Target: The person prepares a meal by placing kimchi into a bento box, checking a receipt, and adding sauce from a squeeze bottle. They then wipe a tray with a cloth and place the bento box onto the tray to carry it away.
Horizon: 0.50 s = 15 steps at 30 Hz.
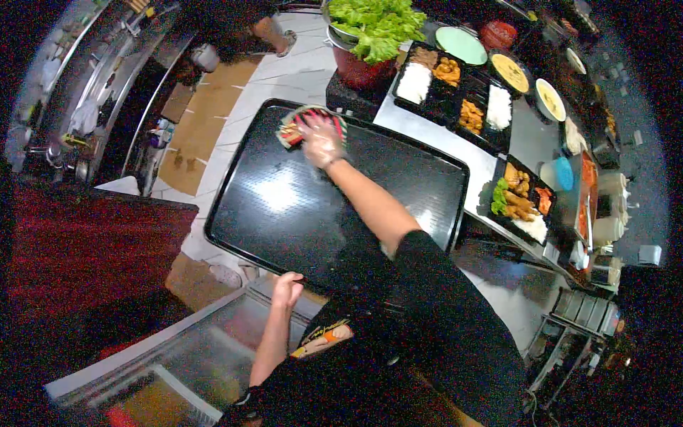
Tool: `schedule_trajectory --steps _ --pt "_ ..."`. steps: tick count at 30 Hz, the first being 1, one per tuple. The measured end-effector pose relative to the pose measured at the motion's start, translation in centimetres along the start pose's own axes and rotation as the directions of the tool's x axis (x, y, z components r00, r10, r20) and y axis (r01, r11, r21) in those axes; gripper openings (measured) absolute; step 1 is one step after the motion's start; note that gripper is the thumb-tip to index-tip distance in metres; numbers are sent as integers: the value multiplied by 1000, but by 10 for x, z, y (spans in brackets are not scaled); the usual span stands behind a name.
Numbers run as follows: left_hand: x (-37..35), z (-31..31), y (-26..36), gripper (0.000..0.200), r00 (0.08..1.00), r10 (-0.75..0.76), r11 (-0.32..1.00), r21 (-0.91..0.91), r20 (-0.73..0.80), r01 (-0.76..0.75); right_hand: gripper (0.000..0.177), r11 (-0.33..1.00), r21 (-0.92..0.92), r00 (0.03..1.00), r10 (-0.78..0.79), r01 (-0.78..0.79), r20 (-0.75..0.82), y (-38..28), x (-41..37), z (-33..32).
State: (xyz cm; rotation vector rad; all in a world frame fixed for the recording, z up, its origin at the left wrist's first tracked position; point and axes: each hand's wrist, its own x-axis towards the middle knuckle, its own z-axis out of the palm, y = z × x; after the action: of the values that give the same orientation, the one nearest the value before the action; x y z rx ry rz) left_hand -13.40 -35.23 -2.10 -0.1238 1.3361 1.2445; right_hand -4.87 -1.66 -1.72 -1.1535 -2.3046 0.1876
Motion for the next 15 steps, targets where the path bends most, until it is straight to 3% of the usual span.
schedule_trajectory --steps 3,4,5,6,7,8,9,10,11,12,14,15 --pt "-17 21 5 16 997 12 983 184 76 -26 40 989 147 1000 7 -9 9 -47 52 28" --pt "-16 22 -1 17 995 68 988 134 77 -78 35 977 211 999 -20 13 30 -59 56 33" --pt "-12 25 -9 17 985 174 984 47 10 -174 24 929 334 969 -213 162 125 -67 52 36" --pt "-11 31 -11 17 961 267 962 -34 -63 -270 19 664 660 870 -492 352 31 -86 31 14" --pt "-16 27 -8 17 963 260 964 -44 -64 -263 18 199 930 819 -442 -309 366 -112 -2 6" --pt "-21 25 -1 15 982 187 982 3 -5 -187 17 412 910 890 -430 41 154 -131 -41 -18" --pt "-23 22 3 14 992 108 992 53 58 -111 18 624 512 702 -710 591 56 -135 -77 -3" --pt "-13 9 -7 10 984 152 986 62 93 -158 22 381 602 512 -858 702 -53 -140 -90 -33" --pt "2 -9 -23 9 989 53 994 -105 137 -39 28 431 670 591 -806 604 -14 -134 -110 -28" --pt "12 -22 -35 27 980 -47 962 -256 192 97 28 463 655 603 -798 597 14 -115 -104 -25" --pt "12 -29 -36 35 996 3 992 -125 93 9 39 617 525 727 -686 586 -5 -69 -73 -16" --pt "28 -46 -50 42 975 76 987 -156 207 -44 43 724 622 859 -488 299 156 -32 -50 -4"
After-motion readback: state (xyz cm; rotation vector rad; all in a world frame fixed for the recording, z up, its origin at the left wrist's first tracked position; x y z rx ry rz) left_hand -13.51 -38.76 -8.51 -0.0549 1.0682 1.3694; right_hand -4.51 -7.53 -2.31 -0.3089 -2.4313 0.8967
